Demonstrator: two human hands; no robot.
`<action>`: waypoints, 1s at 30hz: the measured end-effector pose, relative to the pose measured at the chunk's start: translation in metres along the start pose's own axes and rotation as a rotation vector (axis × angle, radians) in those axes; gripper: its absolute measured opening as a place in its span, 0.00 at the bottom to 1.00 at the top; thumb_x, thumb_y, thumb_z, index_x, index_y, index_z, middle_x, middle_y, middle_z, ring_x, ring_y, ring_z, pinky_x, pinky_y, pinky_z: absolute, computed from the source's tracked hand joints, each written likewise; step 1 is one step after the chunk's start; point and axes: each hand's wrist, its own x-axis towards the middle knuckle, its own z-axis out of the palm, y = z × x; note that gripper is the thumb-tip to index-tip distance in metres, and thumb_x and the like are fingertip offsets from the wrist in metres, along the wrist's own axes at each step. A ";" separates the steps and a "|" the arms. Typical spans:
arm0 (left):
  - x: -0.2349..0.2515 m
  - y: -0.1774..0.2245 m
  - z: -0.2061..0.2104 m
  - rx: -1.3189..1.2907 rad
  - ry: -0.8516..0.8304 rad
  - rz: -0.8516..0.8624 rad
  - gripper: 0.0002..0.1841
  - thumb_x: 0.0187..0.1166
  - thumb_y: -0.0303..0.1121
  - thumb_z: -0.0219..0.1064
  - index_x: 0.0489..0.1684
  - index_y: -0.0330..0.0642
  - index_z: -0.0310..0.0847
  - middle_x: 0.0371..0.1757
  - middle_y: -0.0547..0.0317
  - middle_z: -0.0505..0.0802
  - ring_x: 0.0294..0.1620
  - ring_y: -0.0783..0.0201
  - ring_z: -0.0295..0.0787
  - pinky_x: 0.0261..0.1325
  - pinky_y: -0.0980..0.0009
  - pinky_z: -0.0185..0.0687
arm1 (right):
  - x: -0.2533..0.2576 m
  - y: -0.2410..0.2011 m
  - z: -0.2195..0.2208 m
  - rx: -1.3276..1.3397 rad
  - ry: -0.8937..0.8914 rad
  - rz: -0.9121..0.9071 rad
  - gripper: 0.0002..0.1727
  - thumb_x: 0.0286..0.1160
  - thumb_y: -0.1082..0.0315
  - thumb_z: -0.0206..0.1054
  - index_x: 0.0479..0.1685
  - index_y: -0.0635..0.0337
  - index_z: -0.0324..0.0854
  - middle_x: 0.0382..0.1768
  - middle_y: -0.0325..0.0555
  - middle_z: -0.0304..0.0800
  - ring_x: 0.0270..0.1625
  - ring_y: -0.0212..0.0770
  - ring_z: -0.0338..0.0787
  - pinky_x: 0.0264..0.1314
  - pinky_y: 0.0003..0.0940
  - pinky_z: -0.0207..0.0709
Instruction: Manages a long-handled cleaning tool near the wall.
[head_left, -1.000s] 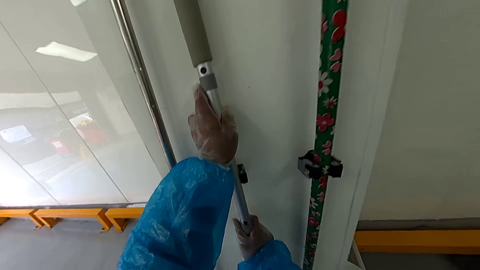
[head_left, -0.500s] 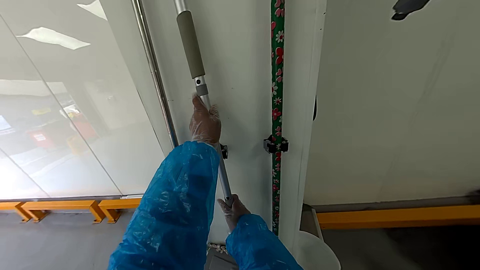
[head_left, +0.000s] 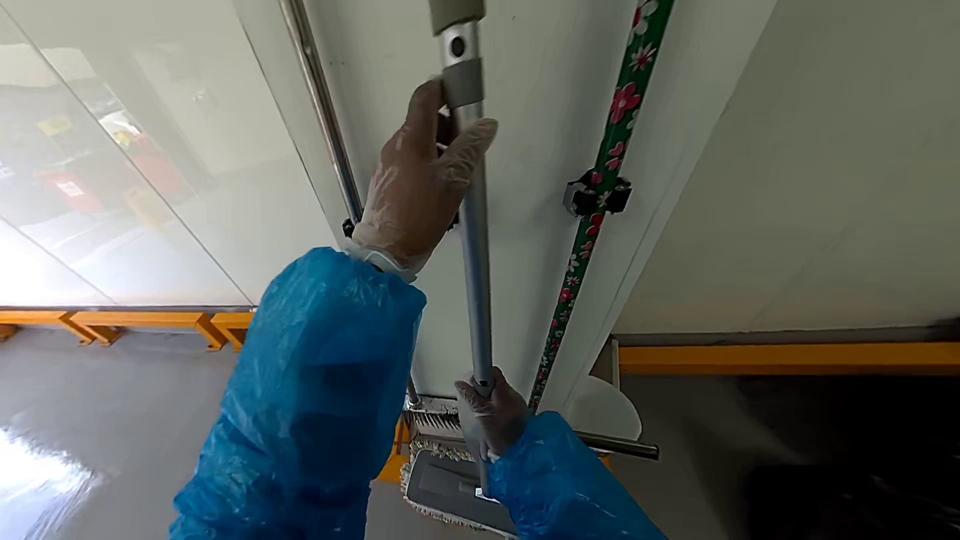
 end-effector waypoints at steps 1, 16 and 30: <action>-0.005 0.003 -0.002 -0.032 -0.032 -0.004 0.25 0.84 0.35 0.65 0.78 0.37 0.68 0.42 0.62 0.88 0.37 0.76 0.85 0.41 0.80 0.82 | -0.006 0.006 0.000 0.011 0.013 -0.017 0.25 0.74 0.53 0.73 0.53 0.71 0.82 0.36 0.55 0.91 0.42 0.47 0.90 0.51 0.47 0.82; -0.080 0.006 -0.037 -0.340 -0.399 -0.063 0.24 0.83 0.34 0.66 0.74 0.34 0.69 0.51 0.59 0.89 0.49 0.76 0.87 0.54 0.80 0.83 | -0.074 0.037 0.007 -0.001 0.064 0.009 0.18 0.66 0.62 0.79 0.46 0.67 0.85 0.35 0.50 0.92 0.41 0.40 0.91 0.51 0.42 0.83; -0.133 -0.031 -0.058 -0.098 -0.262 -0.143 0.17 0.81 0.25 0.66 0.66 0.35 0.74 0.51 0.55 0.89 0.52 0.72 0.89 0.57 0.74 0.86 | -0.022 0.051 0.078 -0.144 -0.474 0.207 0.22 0.77 0.63 0.75 0.65 0.67 0.81 0.53 0.61 0.91 0.59 0.52 0.90 0.69 0.52 0.78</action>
